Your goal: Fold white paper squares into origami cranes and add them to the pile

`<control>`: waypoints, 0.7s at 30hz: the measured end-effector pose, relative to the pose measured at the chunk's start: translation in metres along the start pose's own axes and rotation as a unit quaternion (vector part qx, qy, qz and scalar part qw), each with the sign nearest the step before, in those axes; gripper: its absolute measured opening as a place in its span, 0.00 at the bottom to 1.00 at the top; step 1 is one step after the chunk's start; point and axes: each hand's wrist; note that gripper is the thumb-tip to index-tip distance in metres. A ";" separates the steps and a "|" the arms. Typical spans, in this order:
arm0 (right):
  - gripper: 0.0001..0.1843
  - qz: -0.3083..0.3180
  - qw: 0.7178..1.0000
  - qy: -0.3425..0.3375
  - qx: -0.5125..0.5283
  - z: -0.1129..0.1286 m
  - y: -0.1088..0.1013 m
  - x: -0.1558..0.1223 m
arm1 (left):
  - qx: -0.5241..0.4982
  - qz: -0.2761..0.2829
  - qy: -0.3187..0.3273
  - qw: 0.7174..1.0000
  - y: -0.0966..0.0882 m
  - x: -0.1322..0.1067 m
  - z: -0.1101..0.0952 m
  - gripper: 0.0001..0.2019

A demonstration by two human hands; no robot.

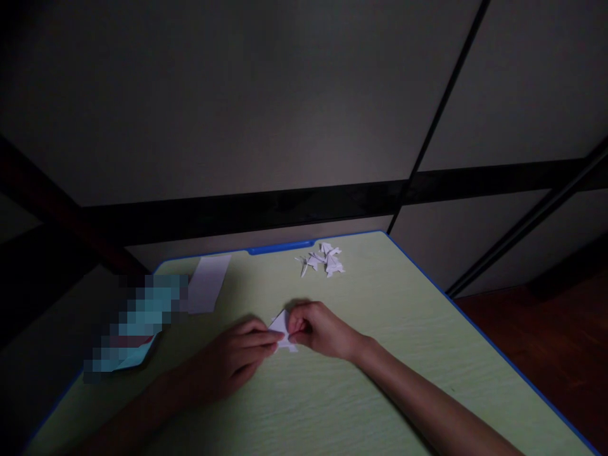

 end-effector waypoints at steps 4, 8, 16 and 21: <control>0.05 0.008 1.000 -0.008 0.000 -0.001 -0.001 -0.001 | 0.000 0.001 0.008 1.000 0.001 -0.001 0.003 0.13; 0.04 0.016 1.000 -0.010 0.001 -0.001 -0.003 -0.001 | -0.007 -0.007 0.008 1.000 0.003 -0.003 0.005 0.13; 0.04 0.016 1.000 -0.018 -0.001 -0.002 -0.003 -0.002 | -0.006 -0.004 0.008 1.000 0.004 -0.004 0.005 0.12; 0.04 0.023 0.999 -0.027 -0.006 -0.001 -0.004 -0.001 | -0.005 0.003 0.005 1.000 0.004 -0.004 0.006 0.13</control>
Point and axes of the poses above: each hand's wrist, its own x-axis towards the middle knuckle, its own y-axis out of the palm, z = x × y, and after that the axes turned 4 degrees about -z, right-handed
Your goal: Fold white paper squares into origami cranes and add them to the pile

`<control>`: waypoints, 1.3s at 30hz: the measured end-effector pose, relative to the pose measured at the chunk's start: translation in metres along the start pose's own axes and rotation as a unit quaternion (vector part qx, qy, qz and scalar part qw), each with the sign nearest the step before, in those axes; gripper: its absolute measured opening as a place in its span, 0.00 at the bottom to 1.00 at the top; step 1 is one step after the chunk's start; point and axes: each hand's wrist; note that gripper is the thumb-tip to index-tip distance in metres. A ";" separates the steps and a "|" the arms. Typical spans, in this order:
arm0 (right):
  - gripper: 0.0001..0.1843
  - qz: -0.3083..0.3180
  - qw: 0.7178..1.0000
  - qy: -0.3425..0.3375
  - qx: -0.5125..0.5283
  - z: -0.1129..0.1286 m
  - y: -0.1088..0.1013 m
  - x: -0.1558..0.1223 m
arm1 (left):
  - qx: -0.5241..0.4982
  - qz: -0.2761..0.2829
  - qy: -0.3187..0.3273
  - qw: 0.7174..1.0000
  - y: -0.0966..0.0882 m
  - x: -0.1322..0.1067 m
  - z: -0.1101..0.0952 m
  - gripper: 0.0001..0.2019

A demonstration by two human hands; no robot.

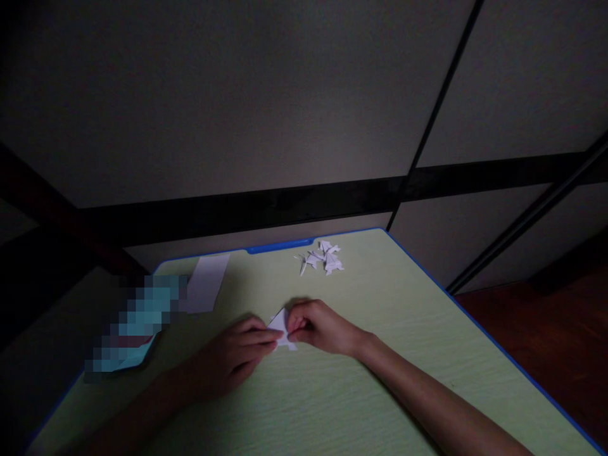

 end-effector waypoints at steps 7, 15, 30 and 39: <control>0.05 -0.013 1.000 0.003 0.000 -0.001 0.002 0.000 | -0.014 -0.011 0.004 1.000 0.001 0.000 0.000 0.12; 0.03 -0.003 1.000 0.001 0.007 0.000 0.000 0.000 | -0.007 -0.006 -0.001 1.000 0.001 -0.001 0.000 0.12; 0.04 -0.004 1.000 0.007 -0.001 0.000 0.001 0.001 | -0.009 -0.001 0.004 1.000 0.001 0.000 0.001 0.12; 0.01 0.018 0.999 0.008 0.033 0.000 -0.003 0.000 | -0.008 -0.018 0.007 1.000 0.001 -0.001 0.001 0.13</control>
Point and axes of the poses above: each hand's wrist, its own x-axis towards the middle knuckle, its own y-axis out of the palm, z = x × y, and after that the axes turned 4 degrees about -z, right-handed
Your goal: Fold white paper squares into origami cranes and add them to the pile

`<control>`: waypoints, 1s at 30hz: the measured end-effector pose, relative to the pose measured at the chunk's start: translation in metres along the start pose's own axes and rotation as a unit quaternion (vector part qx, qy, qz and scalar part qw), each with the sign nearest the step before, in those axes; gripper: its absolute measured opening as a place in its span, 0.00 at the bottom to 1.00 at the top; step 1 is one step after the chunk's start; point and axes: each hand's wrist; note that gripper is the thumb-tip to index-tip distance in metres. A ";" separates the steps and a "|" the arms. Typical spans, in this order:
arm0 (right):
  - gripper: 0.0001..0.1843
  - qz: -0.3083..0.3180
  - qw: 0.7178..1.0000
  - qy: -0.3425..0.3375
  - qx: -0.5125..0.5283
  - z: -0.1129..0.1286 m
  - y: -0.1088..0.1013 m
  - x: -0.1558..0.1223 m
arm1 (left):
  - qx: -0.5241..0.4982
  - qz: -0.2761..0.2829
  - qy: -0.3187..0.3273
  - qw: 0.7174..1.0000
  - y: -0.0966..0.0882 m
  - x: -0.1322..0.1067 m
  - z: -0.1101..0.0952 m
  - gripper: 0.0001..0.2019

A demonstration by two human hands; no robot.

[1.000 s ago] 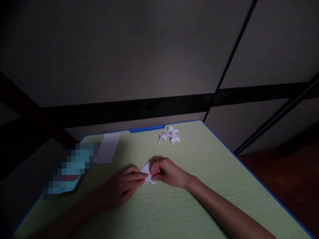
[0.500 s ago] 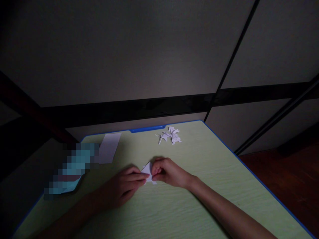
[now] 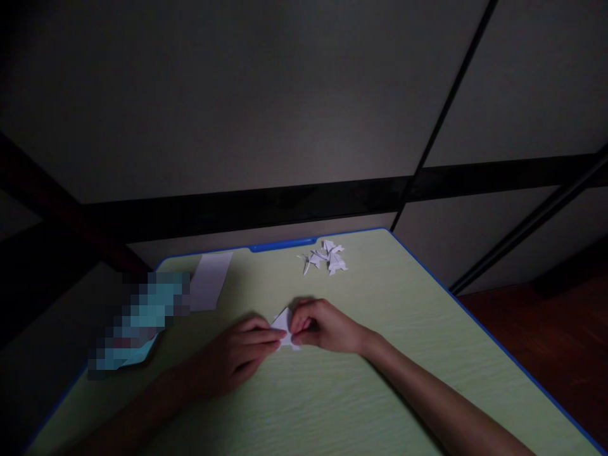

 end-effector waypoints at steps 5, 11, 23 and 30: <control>0.07 -0.063 0.994 -0.085 0.039 -0.007 -0.008 -0.002 | 0.015 -0.012 0.002 1.000 0.000 0.000 0.000 0.12; 0.14 -0.045 0.986 -0.138 -0.087 -0.006 -0.008 0.001 | 0.044 -0.018 0.011 0.999 0.001 -0.001 0.001 0.10; 0.13 0.005 0.933 -0.172 -0.316 0.004 -0.001 0.001 | 0.039 -0.074 -0.055 0.995 0.008 0.002 -0.009 0.14; 0.14 0.030 0.880 -0.198 -0.431 0.001 -0.002 0.000 | 0.158 -0.006 0.004 0.987 0.007 0.000 -0.013 0.07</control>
Point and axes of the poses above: each hand's wrist, its own x-axis towards the middle knuckle, its own y-axis out of the palm, z = x × y, and after that the axes turned 4 degrees about -z, right-handed
